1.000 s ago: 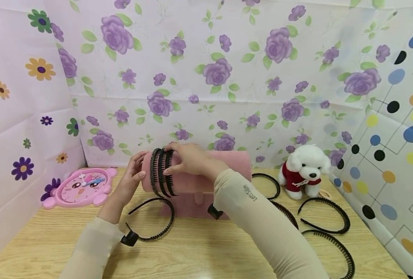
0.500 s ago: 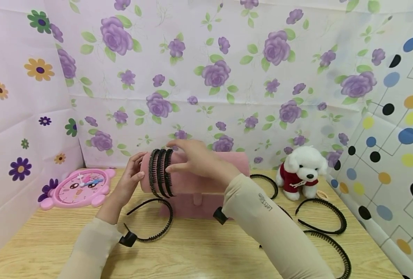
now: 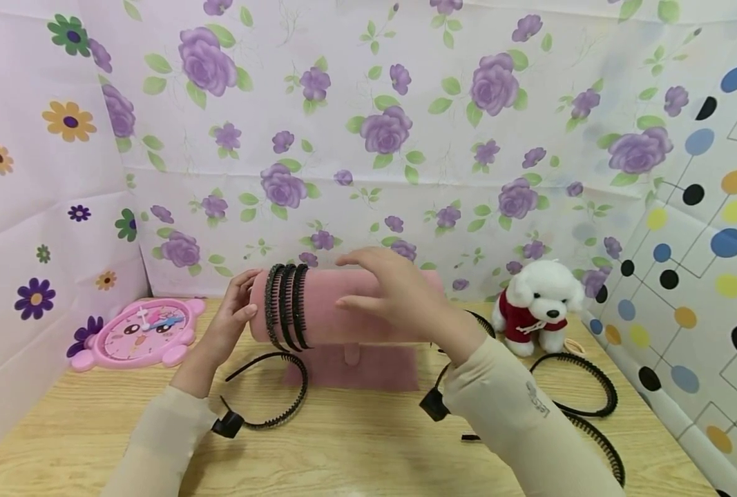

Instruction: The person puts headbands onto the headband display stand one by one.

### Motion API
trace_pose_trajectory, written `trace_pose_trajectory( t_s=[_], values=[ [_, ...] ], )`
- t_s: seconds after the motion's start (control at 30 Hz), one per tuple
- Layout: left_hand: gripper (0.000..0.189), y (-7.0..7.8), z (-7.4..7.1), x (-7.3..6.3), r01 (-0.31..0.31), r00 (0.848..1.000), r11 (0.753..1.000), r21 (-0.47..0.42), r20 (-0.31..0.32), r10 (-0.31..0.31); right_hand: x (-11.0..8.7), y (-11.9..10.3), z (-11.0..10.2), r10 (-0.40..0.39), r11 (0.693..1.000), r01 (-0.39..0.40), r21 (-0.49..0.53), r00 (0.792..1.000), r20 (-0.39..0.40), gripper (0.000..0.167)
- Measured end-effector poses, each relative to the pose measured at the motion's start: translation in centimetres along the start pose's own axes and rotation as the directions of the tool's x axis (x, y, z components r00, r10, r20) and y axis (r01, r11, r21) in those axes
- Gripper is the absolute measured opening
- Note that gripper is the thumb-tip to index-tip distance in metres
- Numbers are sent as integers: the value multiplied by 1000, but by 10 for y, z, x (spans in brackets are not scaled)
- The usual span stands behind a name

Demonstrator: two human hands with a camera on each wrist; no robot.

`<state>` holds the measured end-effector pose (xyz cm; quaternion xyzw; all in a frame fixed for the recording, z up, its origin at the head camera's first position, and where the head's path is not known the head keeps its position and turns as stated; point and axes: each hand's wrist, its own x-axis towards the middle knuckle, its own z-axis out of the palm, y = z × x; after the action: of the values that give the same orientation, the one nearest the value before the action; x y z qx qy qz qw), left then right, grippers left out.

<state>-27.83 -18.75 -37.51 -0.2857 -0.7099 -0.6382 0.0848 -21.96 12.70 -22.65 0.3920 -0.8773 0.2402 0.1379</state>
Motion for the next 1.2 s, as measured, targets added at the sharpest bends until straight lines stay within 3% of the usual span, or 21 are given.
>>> trace_pose_trajectory(
  t_s=[0.17, 0.37, 0.5, 1.0, 1.2],
  values=[
    [58, 0, 0, 0, -11, 1000, 1000, -6, 2, 11, -19, 5, -10, -42, 999, 40, -26, 998, -52, 44],
    [58, 1, 0, 0, -16, 1000, 1000, -3, 6, 16, -41, 11, -18, 24, 998, -28, -52, 997, -72, 45],
    [58, 2, 0, 0, -9, 1000, 1000, 4, 7, 9, -57, 16, -20, 26, 995, -37, -96, 993, -113, 44],
    [57, 1, 0, 1, -1, 1000, 1000, -13, -1, 1, -112, 55, -14, 175, 977, -195, -82, 964, -201, 47],
    [57, 0, -1, 1, 1, 1000, 1000, -13, -5, -1, -134, 80, -9, 268, 956, -284, -76, 947, -175, 41]
  ],
)
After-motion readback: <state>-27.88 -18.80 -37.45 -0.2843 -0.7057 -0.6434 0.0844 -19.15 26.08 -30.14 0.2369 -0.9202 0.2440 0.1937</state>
